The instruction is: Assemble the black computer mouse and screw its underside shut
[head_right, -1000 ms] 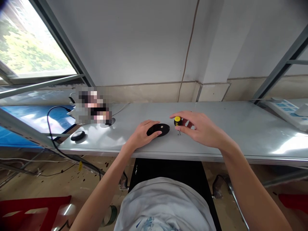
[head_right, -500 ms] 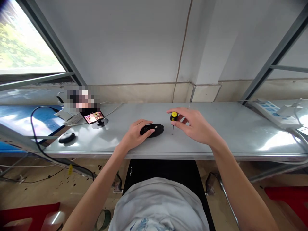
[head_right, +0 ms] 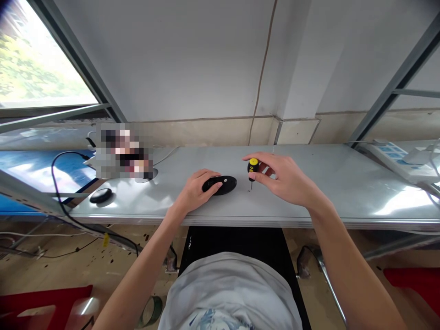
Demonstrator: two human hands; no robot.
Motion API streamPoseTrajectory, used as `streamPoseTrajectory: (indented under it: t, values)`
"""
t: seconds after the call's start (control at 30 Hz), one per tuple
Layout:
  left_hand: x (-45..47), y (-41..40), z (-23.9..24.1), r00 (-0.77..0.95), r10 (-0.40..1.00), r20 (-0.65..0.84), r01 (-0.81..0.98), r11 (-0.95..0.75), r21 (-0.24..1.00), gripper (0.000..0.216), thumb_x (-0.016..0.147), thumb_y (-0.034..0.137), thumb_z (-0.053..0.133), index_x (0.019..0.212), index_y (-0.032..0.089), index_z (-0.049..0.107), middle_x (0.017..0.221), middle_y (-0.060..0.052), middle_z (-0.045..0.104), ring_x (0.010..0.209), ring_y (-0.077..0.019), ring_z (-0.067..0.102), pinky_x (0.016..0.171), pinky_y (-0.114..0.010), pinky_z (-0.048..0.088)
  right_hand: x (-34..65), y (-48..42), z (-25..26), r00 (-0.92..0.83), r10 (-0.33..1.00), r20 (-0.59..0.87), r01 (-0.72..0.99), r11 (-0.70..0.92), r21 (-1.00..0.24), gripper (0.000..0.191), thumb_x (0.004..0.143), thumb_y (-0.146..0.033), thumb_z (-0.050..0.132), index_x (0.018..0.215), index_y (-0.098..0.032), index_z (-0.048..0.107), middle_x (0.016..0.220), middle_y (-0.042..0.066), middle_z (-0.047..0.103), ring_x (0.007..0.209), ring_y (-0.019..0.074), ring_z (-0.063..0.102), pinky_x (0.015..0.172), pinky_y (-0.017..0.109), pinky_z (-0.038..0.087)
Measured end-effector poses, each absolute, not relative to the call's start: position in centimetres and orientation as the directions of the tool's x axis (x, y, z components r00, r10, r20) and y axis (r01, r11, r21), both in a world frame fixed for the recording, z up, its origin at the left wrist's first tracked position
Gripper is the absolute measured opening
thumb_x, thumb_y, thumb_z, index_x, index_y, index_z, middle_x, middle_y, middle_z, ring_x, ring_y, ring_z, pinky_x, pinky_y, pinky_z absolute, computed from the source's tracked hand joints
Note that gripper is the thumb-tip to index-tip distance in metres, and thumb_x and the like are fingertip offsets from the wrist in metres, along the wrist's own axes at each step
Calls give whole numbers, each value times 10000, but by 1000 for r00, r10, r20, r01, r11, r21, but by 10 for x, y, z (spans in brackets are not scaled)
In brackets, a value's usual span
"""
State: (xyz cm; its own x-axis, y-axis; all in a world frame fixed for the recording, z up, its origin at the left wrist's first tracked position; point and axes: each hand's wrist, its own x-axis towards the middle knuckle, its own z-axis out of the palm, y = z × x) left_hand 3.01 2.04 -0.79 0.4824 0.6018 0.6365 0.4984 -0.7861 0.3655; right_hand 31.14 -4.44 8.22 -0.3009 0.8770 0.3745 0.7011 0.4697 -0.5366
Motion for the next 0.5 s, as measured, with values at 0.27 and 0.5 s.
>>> streamPoseTrajectory:
  t: [0.27,0.5]
  values:
    - [30,22,-9,482,590,648,491,-794,357,249,1027,345,572,1203,198,668,1128,-103,704,1056,-247,658,940,-416,531,310,-41,81,-317,873,370,680,481,-553,405,975,-541,608,1302,-309,660,993,52,728,824,242,681,758,411,546]
    - [32,19,-5,475,562,677,485,-809,332,241,1027,335,578,1205,205,677,1142,-99,705,1060,-238,660,952,-411,527,307,-49,85,-249,852,460,660,497,-564,378,968,-507,632,1290,-314,673,1023,53,712,835,235,673,780,410,567]
